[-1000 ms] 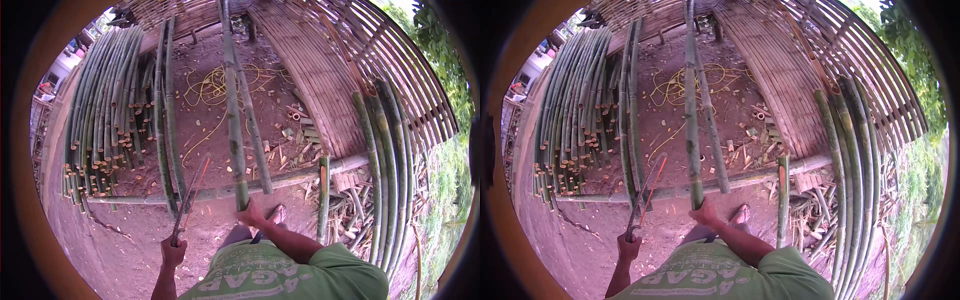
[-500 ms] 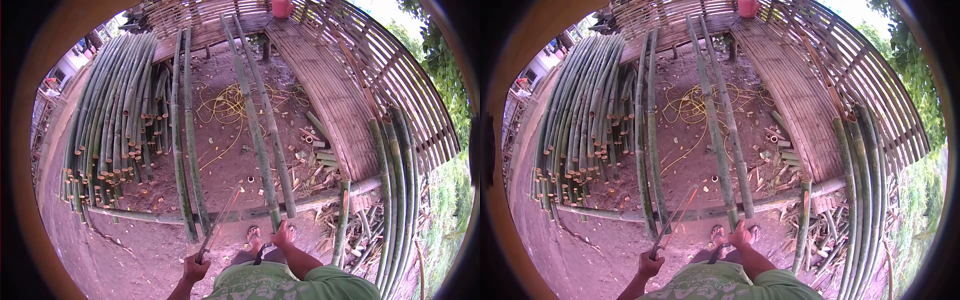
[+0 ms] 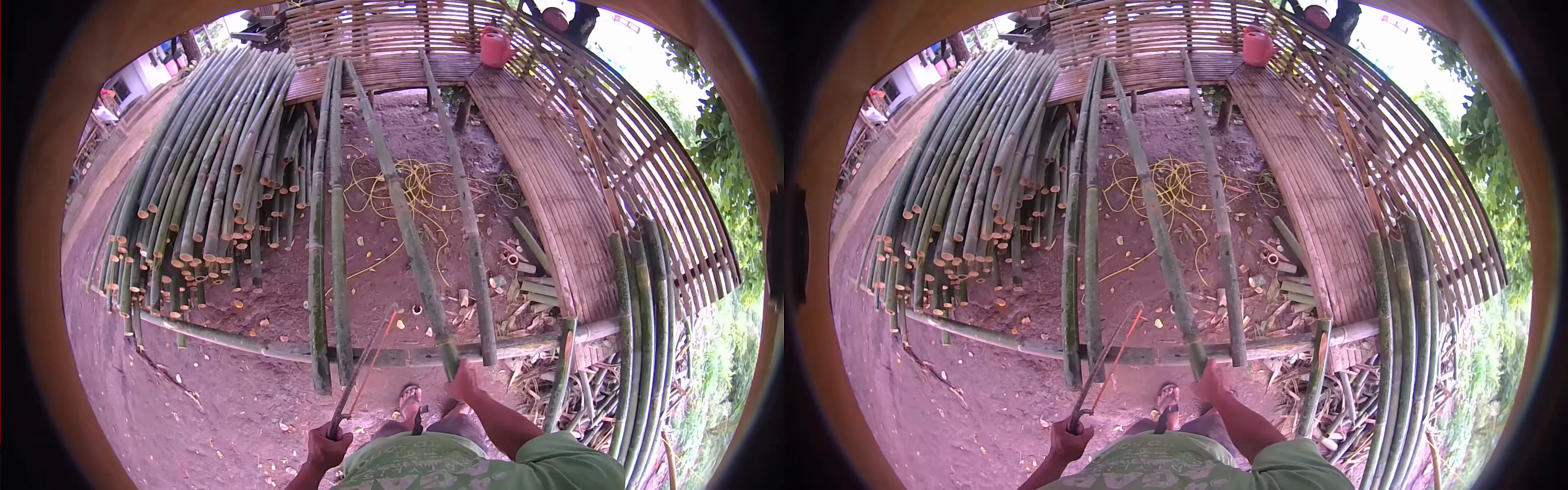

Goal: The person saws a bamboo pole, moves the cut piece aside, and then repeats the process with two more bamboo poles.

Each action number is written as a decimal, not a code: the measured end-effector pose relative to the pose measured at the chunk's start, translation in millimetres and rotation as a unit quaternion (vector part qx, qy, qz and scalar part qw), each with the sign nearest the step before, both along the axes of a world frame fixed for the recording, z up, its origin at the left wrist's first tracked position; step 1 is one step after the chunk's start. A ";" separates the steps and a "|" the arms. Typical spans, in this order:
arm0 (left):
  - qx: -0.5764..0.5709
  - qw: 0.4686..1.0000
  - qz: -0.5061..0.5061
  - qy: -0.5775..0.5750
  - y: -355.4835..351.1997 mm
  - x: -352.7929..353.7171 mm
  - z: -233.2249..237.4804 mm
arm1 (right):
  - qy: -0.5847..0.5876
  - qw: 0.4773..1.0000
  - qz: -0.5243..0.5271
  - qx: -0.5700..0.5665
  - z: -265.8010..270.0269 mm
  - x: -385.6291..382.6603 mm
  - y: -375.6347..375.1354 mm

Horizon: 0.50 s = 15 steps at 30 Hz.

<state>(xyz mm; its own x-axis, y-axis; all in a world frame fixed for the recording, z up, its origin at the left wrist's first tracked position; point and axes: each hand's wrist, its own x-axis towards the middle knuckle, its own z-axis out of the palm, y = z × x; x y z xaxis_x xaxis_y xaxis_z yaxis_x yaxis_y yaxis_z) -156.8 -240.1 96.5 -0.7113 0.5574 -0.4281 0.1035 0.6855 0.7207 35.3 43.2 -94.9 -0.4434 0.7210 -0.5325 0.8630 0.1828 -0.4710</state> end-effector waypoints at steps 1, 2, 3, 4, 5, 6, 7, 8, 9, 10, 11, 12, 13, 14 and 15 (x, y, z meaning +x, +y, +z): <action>0.006 1.000 0.015 0.005 -5.7 2.5 5.4 | 0.013 1.000 0.014 -0.012 6.7 -22.4 -5.0; 0.012 0.999 0.028 0.011 -10.2 5.2 11.2 | 0.028 0.999 0.026 -0.024 15.5 -48.9 -7.3; 0.020 0.999 0.041 0.019 -14.5 5.4 14.7 | 0.036 0.998 0.022 -0.046 29.5 -79.5 -3.4; 0.052 0.996 0.068 0.019 -23.2 4.7 15.1 | 0.042 0.996 0.017 -0.071 39.4 -101.8 -10.7; 0.085 0.992 0.095 0.018 -30.9 3.0 11.8 | 0.044 0.996 0.027 -0.072 27.5 -114.1 -28.1; 0.116 0.986 0.119 0.017 -40.0 0.5 9.3 | 0.046 0.996 0.035 -0.074 5.3 -125.6 -47.2; 0.154 0.978 0.142 0.015 -43.4 -1.4 6.7 | 0.047 0.996 0.042 -0.069 -13.3 -135.5 -58.5; 0.166 0.974 0.153 0.019 -47.7 -4.7 6.3 | 0.055 0.993 0.040 -0.096 -24.4 -142.9 -68.5; 0.174 0.971 0.162 0.023 -52.9 -7.2 7.4 | 0.062 0.989 0.036 -0.125 -31.0 -149.7 -80.6; 0.166 0.972 0.156 0.058 -52.5 -9.3 11.5 | 0.051 0.985 0.099 -0.130 -24.6 -160.4 -89.4; 0.164 0.972 0.149 0.082 -49.0 -11.2 16.2 | 0.040 0.977 0.156 -0.137 -18.4 -169.1 -100.3; 0.159 0.973 0.136 0.102 -43.1 -10.8 21.7 | 0.177 0.936 0.168 -0.253 -74.2 -183.1 -107.4; 0.155 0.974 0.119 0.119 -32.1 -9.2 28.4 | 0.311 0.866 0.167 -0.354 -136.1 -187.8 -113.0; 0.106 0.984 0.136 0.035 -8.3 -6.5 55.0 | 0.307 0.851 0.199 -0.377 -129.9 -181.6 -113.2; 0.110 0.985 0.130 -0.011 3.0 -10.9 48.7 | 0.304 0.834 0.235 -0.397 -113.6 -181.1 -101.0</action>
<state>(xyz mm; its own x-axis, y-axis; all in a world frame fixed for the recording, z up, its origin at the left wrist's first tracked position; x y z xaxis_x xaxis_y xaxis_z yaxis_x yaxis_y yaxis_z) -167.6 -237.0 145.2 -0.8342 0.4388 -0.3340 -0.0720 0.5138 0.8549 -145.8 -57.8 -208.4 -0.9393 -0.0813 -0.3335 0.3421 -0.1444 -0.9285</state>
